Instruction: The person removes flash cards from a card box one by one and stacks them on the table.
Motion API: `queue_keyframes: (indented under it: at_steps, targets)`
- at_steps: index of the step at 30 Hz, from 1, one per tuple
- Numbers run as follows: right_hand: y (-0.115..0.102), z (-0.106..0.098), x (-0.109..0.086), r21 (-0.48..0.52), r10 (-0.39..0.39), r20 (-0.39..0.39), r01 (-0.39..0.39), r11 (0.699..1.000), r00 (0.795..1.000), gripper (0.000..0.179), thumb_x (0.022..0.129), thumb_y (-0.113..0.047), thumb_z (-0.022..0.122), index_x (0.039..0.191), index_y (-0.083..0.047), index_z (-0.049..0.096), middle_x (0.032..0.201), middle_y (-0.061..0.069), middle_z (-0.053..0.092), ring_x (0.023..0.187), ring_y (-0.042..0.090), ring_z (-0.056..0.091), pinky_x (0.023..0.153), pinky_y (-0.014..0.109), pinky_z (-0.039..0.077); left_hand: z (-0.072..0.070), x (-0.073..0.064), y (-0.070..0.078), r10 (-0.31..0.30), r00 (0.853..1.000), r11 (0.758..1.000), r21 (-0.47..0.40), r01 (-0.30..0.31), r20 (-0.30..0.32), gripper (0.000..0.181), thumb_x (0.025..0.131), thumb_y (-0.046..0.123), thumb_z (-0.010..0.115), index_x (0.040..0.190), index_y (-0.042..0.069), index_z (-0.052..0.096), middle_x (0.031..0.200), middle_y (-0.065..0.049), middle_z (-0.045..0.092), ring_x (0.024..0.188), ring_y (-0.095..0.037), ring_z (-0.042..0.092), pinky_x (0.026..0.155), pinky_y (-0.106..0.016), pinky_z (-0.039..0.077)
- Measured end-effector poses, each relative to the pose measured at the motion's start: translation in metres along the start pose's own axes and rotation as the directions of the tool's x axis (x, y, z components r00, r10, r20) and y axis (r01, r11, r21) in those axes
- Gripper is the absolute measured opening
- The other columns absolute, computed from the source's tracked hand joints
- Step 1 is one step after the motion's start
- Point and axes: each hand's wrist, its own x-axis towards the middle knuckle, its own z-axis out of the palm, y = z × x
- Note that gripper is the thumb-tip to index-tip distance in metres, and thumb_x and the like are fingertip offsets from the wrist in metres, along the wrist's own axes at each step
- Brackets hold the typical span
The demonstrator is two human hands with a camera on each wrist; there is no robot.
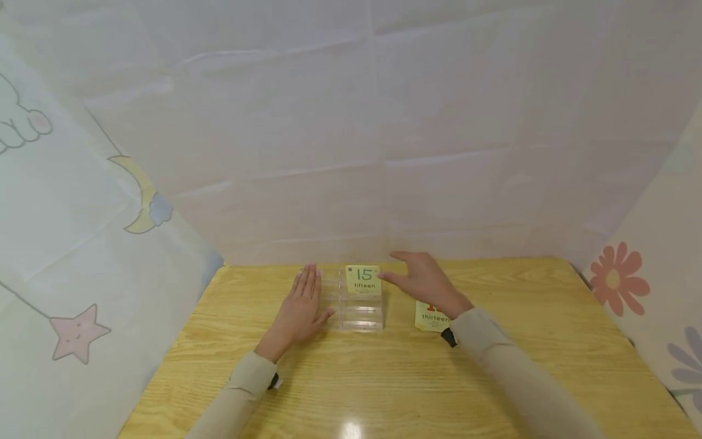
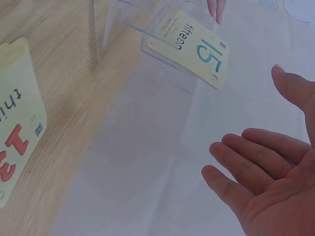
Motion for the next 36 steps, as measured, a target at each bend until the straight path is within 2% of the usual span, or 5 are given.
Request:
queue_keyframes:
  at_steps: [6, 9, 12, 15, 36]
  targets:
    - [-0.008, 0.006, 0.004, 0.004, -0.046, -0.005, 0.046, 0.999, 0.999, 0.067, 0.099, -0.042, 0.073, 0.148, 0.000, 0.058, 0.054, 0.002, 0.057, 0.043, 0.004, 0.014, 0.088, 0.043, 0.057, 0.000, 0.001, 0.000, 0.009, 1.000, 1.000, 0.005, -0.009, -0.007, 0.092, 0.109, 0.061, 0.038, 0.165, -0.008, 0.014, 0.175, -0.030, 0.008, 0.165, -0.042, 0.010, 0.137, -0.050, 0.014]
    - [-0.013, 0.011, 0.007, -0.001, -0.092, -0.004, 0.092, 0.996, 0.996, 0.066, 0.099, -0.039, 0.074, 0.149, 0.002, 0.056, 0.109, 0.021, 0.078, 0.050, 0.008, 0.043, 0.108, 0.056, 0.055, 0.001, 0.000, -0.001, 0.007, 1.000, 1.000, 0.015, -0.007, 0.005, 0.093, 0.109, 0.063, 0.034, 0.165, -0.008, 0.012, 0.175, -0.029, 0.005, 0.165, -0.042, 0.010, 0.137, -0.050, 0.012]
    - [-0.016, 0.016, 0.009, -0.043, -0.164, -0.005, 0.163, 0.986, 0.987, 0.066, 0.099, -0.035, 0.075, 0.148, 0.004, 0.056, 0.150, 0.025, 0.060, 0.100, 0.030, 0.076, 0.114, 0.058, 0.050, 0.000, -0.001, 0.000, 0.006, 1.000, 1.000, 0.015, -0.006, 0.001, 0.092, 0.109, 0.062, 0.034, 0.165, -0.008, 0.012, 0.175, -0.029, 0.006, 0.166, -0.041, 0.010, 0.137, -0.049, 0.012]
    - [-0.018, 0.021, 0.010, -0.112, -0.231, 0.002, 0.230, 0.967, 0.973, 0.067, 0.098, -0.033, 0.076, 0.149, 0.004, 0.055, 0.151, 0.025, 0.058, 0.137, 0.041, 0.061, 0.112, 0.055, 0.053, -0.001, 0.000, 0.000, 0.004, 1.000, 1.000, -0.002, -0.004, 0.002, 0.092, 0.109, 0.061, 0.036, 0.165, -0.008, 0.013, 0.175, -0.029, 0.007, 0.166, -0.041, 0.008, 0.137, -0.049, 0.011]
    - [-0.008, 0.050, 0.012, -0.420, -0.406, 0.033, 0.381, 0.823, 0.913, 0.067, 0.101, -0.037, 0.070, 0.152, 0.004, 0.052, 0.156, 0.023, 0.054, 0.145, 0.039, 0.054, 0.117, 0.052, 0.050, 0.001, 0.001, 0.000, 0.002, 1.000, 1.000, -0.007, -0.002, 0.004, 0.093, 0.109, 0.061, 0.037, 0.165, -0.008, 0.011, 0.175, -0.028, 0.005, 0.166, -0.040, 0.008, 0.137, -0.049, 0.013]
